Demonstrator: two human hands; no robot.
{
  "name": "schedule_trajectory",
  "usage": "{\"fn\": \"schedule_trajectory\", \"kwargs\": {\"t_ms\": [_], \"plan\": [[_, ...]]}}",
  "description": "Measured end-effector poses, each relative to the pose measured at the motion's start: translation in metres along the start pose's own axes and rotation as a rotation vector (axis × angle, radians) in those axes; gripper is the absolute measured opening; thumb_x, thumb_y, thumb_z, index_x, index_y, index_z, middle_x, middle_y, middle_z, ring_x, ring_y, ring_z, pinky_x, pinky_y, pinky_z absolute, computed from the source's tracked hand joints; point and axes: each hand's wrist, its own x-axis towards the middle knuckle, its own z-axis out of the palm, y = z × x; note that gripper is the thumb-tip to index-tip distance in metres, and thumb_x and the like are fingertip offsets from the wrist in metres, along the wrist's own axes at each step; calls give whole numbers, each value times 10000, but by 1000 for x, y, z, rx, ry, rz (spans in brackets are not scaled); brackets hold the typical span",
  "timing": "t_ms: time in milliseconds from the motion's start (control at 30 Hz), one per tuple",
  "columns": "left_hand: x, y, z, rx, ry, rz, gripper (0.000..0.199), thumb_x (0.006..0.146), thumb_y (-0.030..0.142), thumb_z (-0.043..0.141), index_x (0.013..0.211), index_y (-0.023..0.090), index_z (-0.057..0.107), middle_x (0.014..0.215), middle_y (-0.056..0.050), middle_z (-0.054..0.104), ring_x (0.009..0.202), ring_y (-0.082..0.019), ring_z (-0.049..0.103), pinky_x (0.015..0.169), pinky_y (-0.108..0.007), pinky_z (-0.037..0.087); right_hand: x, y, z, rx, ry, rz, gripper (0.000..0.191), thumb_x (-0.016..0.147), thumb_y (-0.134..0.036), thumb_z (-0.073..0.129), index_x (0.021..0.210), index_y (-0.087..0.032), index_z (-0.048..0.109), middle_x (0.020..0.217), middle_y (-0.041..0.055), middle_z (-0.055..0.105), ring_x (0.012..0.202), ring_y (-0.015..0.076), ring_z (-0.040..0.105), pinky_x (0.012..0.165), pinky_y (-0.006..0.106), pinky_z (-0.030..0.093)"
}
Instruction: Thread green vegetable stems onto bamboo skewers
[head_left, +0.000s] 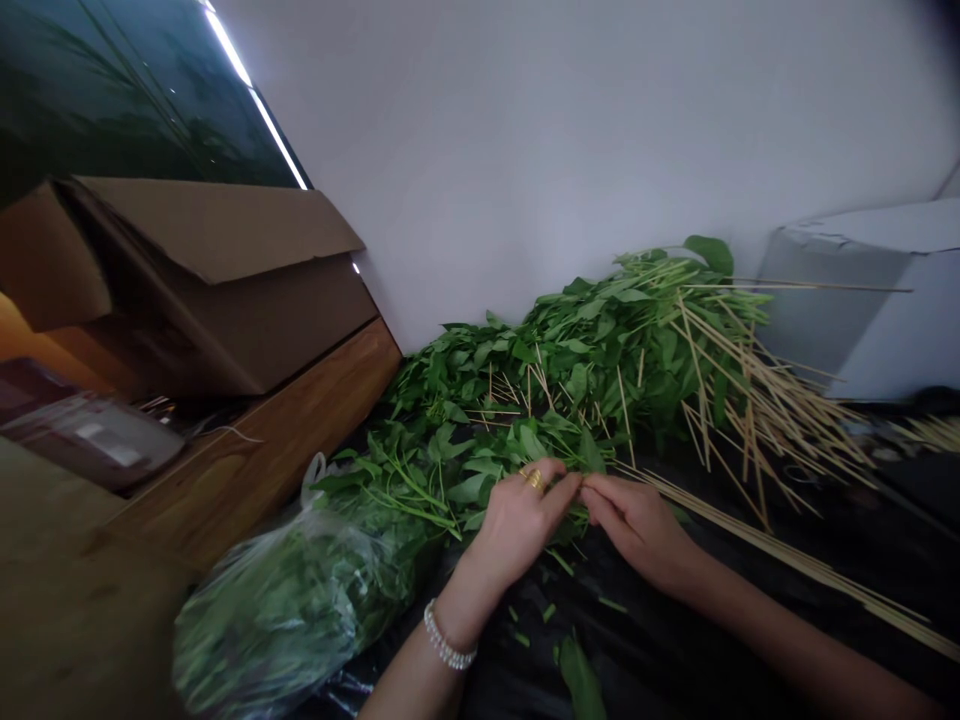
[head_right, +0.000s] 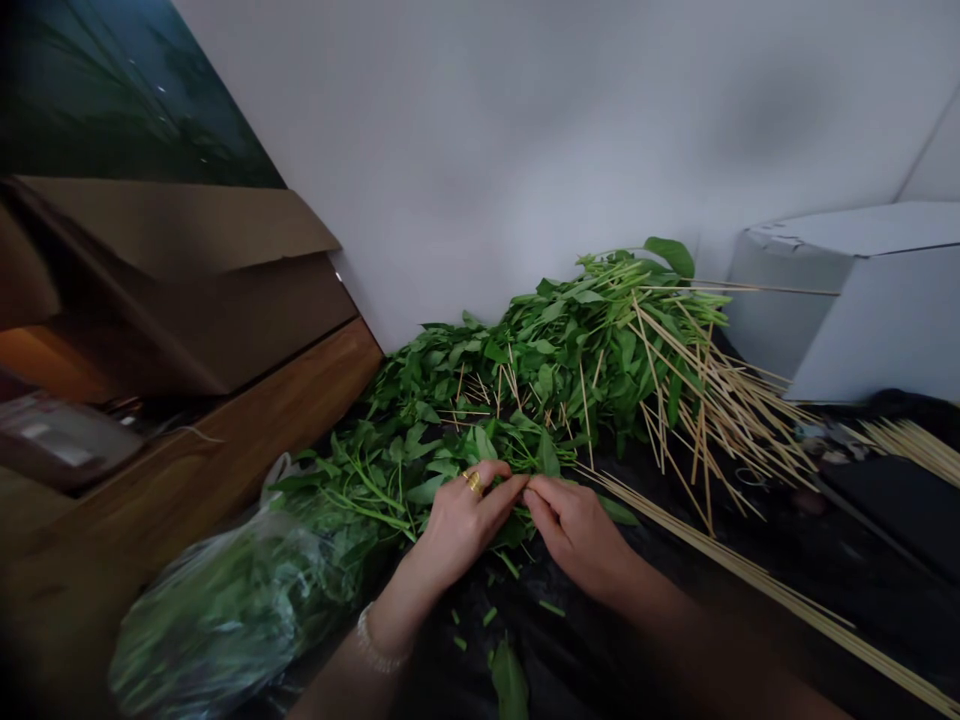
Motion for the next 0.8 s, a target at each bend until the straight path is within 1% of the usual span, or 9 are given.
{"fn": "schedule_trajectory", "kwargs": {"t_ms": [200, 367, 433, 500, 567, 633, 700, 767, 800], "plan": [[-1, 3, 5, -74, 84, -18, 109, 878, 169, 527, 892, 181, 634, 870, -50, 644, 837, -176, 633, 746, -282, 519, -2, -4, 3, 37, -78, 23, 350, 978, -332, 335, 664, -227, 450, 608, -14, 518, 585, 135, 498, 598, 279, 356], [2, 6, 6, -357, 205, -170, 121, 831, 124, 536, 817, 187, 638, 823, -31, 603, 739, -138, 580, 655, -243, 477, -3, -8, 3, 123, -91, 18, 357, 998, -344, 312, 706, -221, 476, 603, -26, 519, 579, 121, 509, 614, 264, 375], [4, 2, 4, -495, 266, -281, 154, 821, 99, 515, 748, 183, 621, 784, -23, 583, 722, -132, 567, 643, -237, 463, -5, -11, 4, 87, -95, -34, 337, 998, -315, 309, 719, -218, 470, 642, -18, 523, 608, 122, 502, 615, 260, 370], [6, -8, 0, -568, 356, -418, 213, 834, 90, 479, 675, 180, 589, 745, -17, 564, 721, -134, 561, 658, -247, 456, -9, -16, 7, 17, -154, -110, 322, 994, -275, 304, 727, -214, 474, 681, -9, 526, 634, 125, 490, 611, 259, 366], [6, -20, -4, -558, 436, -522, 245, 871, 125, 462, 675, 180, 598, 742, -19, 564, 749, -145, 563, 699, -271, 457, -14, -22, 12, -71, -260, -199, 293, 984, -239, 324, 770, -210, 522, 727, 3, 556, 674, 132, 505, 633, 262, 382], [4, -30, -6, -486, 476, -559, 228, 905, 183, 475, 768, 189, 657, 813, -32, 597, 831, -163, 574, 785, -313, 455, -19, -27, 16, -176, -332, -298, 213, 964, -232, 388, 908, -215, 593, 817, 20, 609, 759, 156, 545, 697, 281, 415], [2, -35, -7, -398, 486, -546, 201, 921, 230, 499, 869, 212, 692, 962, -53, 638, 975, -192, 570, 905, -372, 423, -21, -27, 19, -262, -308, -365, 208, 950, -247, 439, 1055, -225, 617, 892, 39, 639, 836, 184, 567, 754, 309, 439], [0, -36, -6, -373, 516, -524, 198, 934, 256, 495, 909, 224, 689, 1052, -60, 655, 1071, -210, 556, 974, -408, 393, -19, -21, 19, -294, -203, -366, 246, 958, -249, 432, 1095, -220, 634, 897, 55, 651, 844, 187, 578, 766, 319, 457], [-1, -35, -5, -399, 545, -530, 206, 945, 268, 479, 921, 221, 678, 1033, -60, 667, 1058, -206, 570, 964, -402, 409, -17, -15, 17, -293, -137, -343, 265, 967, -238, 410, 1081, -216, 648, 886, 60, 656, 834, 182, 582, 767, 319, 466]]}}
